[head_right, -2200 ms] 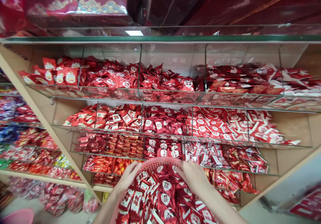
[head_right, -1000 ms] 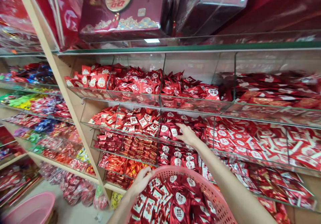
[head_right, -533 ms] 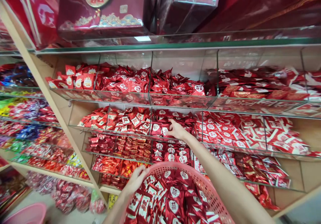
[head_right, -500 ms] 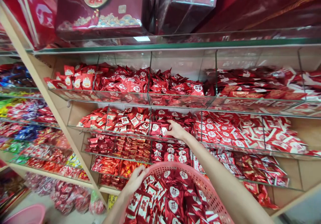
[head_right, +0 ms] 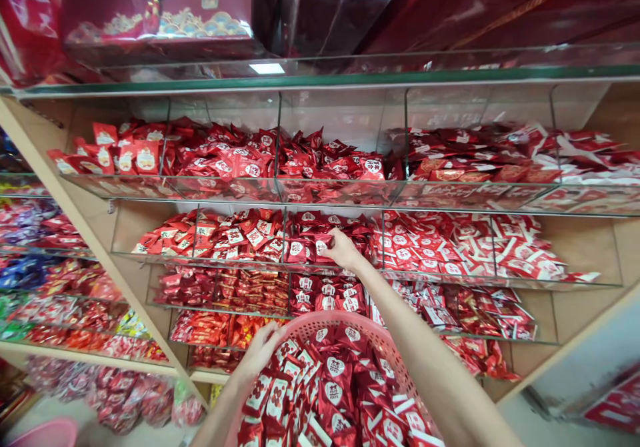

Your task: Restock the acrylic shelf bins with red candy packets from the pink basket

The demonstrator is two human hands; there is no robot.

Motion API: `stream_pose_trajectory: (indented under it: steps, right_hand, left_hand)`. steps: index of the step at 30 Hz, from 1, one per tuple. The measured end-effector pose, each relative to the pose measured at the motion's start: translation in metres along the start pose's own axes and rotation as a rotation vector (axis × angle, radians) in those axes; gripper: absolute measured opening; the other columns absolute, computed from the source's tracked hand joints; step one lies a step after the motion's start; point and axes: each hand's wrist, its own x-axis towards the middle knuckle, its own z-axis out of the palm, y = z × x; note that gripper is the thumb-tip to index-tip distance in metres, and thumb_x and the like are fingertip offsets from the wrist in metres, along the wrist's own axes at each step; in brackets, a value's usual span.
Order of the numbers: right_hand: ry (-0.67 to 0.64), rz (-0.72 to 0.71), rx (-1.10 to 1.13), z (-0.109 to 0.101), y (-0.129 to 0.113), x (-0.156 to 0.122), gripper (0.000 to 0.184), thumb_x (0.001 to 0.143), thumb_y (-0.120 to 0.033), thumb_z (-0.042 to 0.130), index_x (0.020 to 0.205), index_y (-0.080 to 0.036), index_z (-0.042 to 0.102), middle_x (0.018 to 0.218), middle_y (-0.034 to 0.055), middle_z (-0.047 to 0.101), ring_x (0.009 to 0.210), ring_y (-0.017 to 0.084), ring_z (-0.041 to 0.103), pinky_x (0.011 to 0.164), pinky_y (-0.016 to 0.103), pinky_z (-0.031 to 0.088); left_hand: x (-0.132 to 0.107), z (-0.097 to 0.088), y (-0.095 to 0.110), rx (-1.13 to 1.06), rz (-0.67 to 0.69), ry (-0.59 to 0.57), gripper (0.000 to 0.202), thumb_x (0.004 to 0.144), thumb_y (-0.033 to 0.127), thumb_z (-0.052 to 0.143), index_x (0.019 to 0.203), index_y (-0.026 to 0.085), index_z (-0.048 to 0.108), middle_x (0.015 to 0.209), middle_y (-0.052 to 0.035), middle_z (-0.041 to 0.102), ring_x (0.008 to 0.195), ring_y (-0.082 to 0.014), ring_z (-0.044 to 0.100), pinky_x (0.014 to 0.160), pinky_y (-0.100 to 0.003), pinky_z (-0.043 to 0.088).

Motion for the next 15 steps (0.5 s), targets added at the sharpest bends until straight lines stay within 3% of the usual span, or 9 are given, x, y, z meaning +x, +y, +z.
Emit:
stream_pose_trajectory:
  steps: [5, 8, 11, 15]
  right_hand:
    - [0.155, 0.019, 0.336, -0.008, -0.019, -0.005, 0.044, 0.056, -0.033, 0.071, 0.089, -0.019, 0.045, 0.076, -0.0023, 0.058, 0.067, 0.012, 0.055, 0.066, 0.028, 0.045]
    - [0.209, 0.03, 0.588, -0.019, -0.041, -0.025, 0.045, 0.058, -0.033, 0.073, 0.093, -0.019, 0.049, 0.08, -0.0011, 0.062, 0.075, 0.013, 0.058, 0.072, 0.028, 0.046]
    - [0.128, 0.12, 0.836, -0.026, -0.059, -0.063, 0.031, 0.064, -0.033, 0.071, 0.087, -0.018, 0.055, 0.085, -0.0005, 0.063, 0.078, 0.011, 0.059, 0.071, 0.024, 0.047]
    - [-0.005, 0.415, 1.105, -0.019, -0.055, -0.121, 0.019, 0.071, -0.029, 0.068, 0.081, -0.019, 0.055, 0.074, -0.0028, 0.061, 0.071, 0.009, 0.059, 0.061, 0.019, 0.048]
  left_hand:
    - [-0.002, -0.002, 0.006, -0.02, -0.007, -0.005, 0.041, 0.079, 0.059, 0.039, 0.067, 0.02, 0.039, 0.069, 0.0034, 0.044, 0.068, -0.0127, 0.042, 0.066, -0.022, 0.035]
    - [-0.002, -0.002, 0.009, -0.036, -0.01, -0.011, 0.041, 0.079, 0.059, 0.04, 0.067, 0.019, 0.039, 0.069, 0.0037, 0.044, 0.068, -0.012, 0.042, 0.065, -0.021, 0.035]
    - [-0.001, -0.002, 0.01, -0.033, -0.004, -0.014, 0.041, 0.08, 0.058, 0.041, 0.066, 0.019, 0.039, 0.068, 0.0039, 0.042, 0.067, -0.0119, 0.041, 0.063, -0.021, 0.033]
    - [-0.001, -0.001, 0.011, -0.029, 0.004, -0.016, 0.041, 0.081, 0.057, 0.041, 0.065, 0.019, 0.037, 0.066, 0.0047, 0.039, 0.065, -0.0115, 0.039, 0.063, -0.021, 0.032]
